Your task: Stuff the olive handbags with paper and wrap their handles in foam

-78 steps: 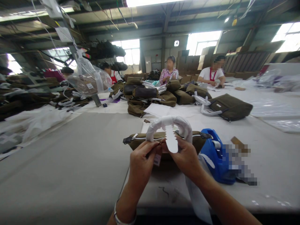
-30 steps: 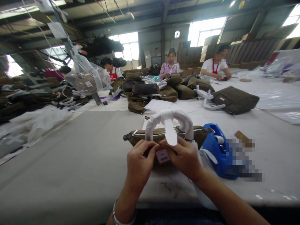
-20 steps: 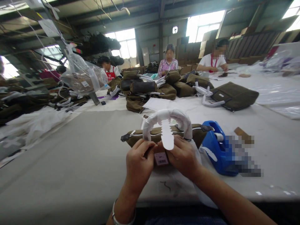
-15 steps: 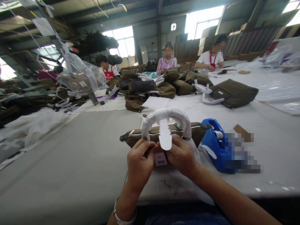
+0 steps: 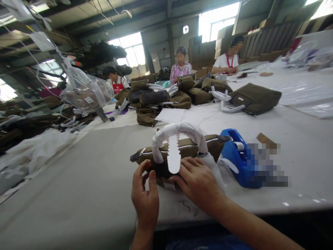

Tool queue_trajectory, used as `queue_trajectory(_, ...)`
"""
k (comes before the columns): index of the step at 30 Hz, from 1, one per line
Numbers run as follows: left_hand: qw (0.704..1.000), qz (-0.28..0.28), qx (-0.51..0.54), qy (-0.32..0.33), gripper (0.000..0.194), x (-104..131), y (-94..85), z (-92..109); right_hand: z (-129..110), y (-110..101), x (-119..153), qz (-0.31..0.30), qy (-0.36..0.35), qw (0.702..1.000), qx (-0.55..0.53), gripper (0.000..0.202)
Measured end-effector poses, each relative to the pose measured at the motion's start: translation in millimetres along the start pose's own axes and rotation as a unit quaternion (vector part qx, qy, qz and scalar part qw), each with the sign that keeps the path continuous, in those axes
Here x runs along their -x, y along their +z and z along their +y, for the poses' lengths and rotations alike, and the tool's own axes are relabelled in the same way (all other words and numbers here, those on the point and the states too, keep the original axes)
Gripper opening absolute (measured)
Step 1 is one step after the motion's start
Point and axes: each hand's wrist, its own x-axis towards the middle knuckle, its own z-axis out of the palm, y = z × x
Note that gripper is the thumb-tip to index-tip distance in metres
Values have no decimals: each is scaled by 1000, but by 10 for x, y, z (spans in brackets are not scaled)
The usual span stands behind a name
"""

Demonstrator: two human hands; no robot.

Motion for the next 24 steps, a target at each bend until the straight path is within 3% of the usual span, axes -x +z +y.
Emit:
queue_trajectory(3, 998, -21, -51, 42, 38, -6, 6, 19, -44, 16, 27, -23, -55, 997, -52, 17)
queue_trajectory(7, 976, 21, -169, 139, 48, -210, -122, -35, 67, -241, 194, 100, -101, 983, -114, 29)
queue_trajectory(9, 978, 15, -164, 125, 64, -359, -184, -167, 246, -374, 353, 185, -43, 978, -80, 34)
queue_trajectory(12, 998, -68, -1, -10, 106, -516, -141, -433, 616, -369, 587, 275, 171, 946, -34, 36)
queue_trajectory(13, 992, -101, 56, -57, 111, -537, -90, -506, 732, -318, 637, 266, 247, 930, -53, 50)
queue_trajectory(15, 977, -142, 114, -113, 103, -546, 27, -579, 898, -215, 663, 188, 338, 913, -127, 73)
queue_trajectory(18, 981, -126, 81, -123, 79, -545, 86, -480, 924, -252, 521, 86, 373, 905, -183, 88)
queue_trajectory(21, 986, -116, -61, -107, 66, -593, -45, -241, 790, -556, 280, 50, 399, 914, -57, 93)
queue_trajectory(24, 929, -237, -264, -101, 67, -656, -179, -55, 720, -805, 108, -90, 416, 899, 105, 84)
